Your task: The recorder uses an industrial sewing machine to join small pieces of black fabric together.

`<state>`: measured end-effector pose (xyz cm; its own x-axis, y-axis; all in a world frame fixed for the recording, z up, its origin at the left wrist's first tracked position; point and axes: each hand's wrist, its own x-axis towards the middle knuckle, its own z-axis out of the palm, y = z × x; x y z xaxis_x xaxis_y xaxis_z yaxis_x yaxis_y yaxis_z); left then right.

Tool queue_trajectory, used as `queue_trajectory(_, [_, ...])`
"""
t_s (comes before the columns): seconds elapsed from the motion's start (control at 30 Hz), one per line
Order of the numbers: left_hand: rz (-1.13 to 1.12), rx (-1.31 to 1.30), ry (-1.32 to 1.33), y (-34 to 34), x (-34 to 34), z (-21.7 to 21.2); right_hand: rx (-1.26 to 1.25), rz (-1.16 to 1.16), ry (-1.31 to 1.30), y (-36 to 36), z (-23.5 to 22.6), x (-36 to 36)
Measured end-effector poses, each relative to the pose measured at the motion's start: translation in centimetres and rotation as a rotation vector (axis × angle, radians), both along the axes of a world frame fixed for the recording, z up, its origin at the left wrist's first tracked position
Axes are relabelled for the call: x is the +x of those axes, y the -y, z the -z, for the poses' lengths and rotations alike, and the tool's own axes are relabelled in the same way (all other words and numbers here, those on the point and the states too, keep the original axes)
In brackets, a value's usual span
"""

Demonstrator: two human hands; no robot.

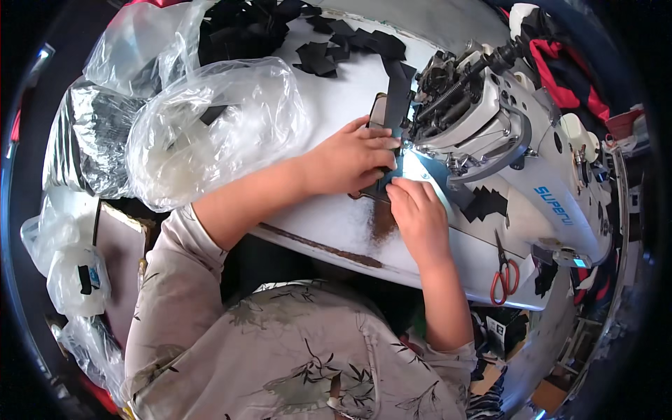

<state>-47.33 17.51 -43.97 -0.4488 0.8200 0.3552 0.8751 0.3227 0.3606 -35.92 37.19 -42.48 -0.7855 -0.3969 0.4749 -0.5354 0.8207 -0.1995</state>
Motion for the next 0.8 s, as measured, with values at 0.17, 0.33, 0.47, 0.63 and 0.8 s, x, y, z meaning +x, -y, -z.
queue_trajectory(0.17, [0.057, 0.059, 0.073, 0.1, -1.2, 0.4, 0.003, 0.033, 0.009, 0.3, 0.3, -0.4])
queue_trajectory(0.33, [0.049, 0.053, 0.087, 0.6, -1.7, 0.4, -0.006, 0.028, -0.002, 0.7, 0.7, -0.8])
queue_trajectory(0.47, [0.045, 0.032, 0.049, 0.7, -2.0, 0.4, 0.017, 0.06, 0.005, 0.8, 1.0, -0.8])
queue_trajectory(0.63, [0.048, 0.004, 0.091, 0.3, -1.6, 0.0, 0.015, 0.091, 0.003, 0.8, 0.9, -0.5])
queue_trajectory(0.8, [0.043, -0.032, 0.086, 0.1, -2.3, 0.1, -0.018, 0.161, -0.024, 0.9, 0.6, -0.4])
